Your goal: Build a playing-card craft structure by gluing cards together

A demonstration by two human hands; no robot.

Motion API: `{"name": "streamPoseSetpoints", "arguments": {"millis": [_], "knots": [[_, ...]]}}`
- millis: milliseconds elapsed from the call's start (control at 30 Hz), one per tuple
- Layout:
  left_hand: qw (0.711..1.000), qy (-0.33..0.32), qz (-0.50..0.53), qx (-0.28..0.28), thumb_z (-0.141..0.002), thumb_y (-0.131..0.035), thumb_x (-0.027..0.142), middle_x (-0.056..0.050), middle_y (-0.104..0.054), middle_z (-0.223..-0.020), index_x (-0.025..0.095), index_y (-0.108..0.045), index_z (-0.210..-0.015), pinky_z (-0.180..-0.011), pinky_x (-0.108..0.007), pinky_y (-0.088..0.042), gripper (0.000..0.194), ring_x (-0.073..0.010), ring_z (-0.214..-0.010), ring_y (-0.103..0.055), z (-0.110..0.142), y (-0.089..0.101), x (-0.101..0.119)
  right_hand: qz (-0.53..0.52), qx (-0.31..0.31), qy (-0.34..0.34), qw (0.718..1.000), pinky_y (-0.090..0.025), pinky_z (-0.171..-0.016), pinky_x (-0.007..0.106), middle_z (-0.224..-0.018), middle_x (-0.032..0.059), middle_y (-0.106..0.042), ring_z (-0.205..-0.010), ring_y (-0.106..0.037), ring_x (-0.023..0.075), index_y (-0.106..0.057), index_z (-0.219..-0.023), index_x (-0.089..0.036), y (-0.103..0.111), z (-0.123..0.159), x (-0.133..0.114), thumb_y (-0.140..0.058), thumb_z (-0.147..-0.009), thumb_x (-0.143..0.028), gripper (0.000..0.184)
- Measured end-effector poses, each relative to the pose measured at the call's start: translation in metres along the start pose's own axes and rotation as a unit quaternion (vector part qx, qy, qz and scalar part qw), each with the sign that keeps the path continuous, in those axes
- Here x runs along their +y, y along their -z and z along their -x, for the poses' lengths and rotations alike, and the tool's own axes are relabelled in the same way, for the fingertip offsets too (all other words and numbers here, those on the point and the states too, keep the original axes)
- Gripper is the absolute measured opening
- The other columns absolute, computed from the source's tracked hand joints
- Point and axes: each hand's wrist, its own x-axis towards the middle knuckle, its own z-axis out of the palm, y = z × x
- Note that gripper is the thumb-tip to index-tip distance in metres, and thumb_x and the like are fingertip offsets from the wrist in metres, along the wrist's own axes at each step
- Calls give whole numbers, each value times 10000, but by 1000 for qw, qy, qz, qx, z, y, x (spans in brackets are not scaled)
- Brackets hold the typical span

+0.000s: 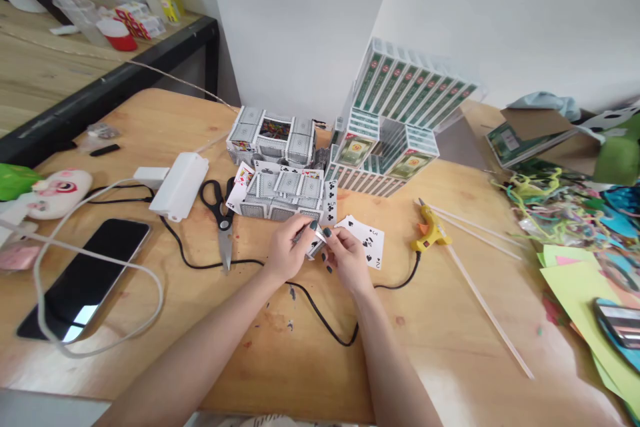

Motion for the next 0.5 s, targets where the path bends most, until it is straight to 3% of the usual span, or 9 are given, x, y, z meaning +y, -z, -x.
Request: {"name": "streamPoseSetpoints", "arguments": {"millis": [100, 233, 500], "knots": [[999, -33, -4, -7, -873, -439, 269, -28, -542, -760, 165, -569, -770, -681, -258, -402, 196, -143, -733, -510, -1, 2, 2, -15, -24, -13, 1000, -309, -359, 183, -482, -66, -507, -365, -432, 60, -540, -715, -179, 4, -2, 0, -658, -712, -422, 271], [999, -30, 11, -16, -876, -444, 277, -56, -600, -851, 167, -617, -810, -749, -283, -426, 215, -165, -823, -551, -3, 2, 2, 35, 16, 42, 998, -347, -376, 197, -466, -63, -503, -366, -438, 65, -540, -686, -176, 3, -1, 0, -651, -727, -406, 259], [997, 59, 54, 12, -812, -557, 307, -23, -630, -813, 180, -623, -815, -696, -247, -444, 143, -147, -774, -575, -2, -7, -3, 104, 66, 108, 987, -380, -388, 218, -539, -41, -507, -409, -452, 84, -564, -755, -183, -5, 4, 3, -592, -780, -387, 207]]}}
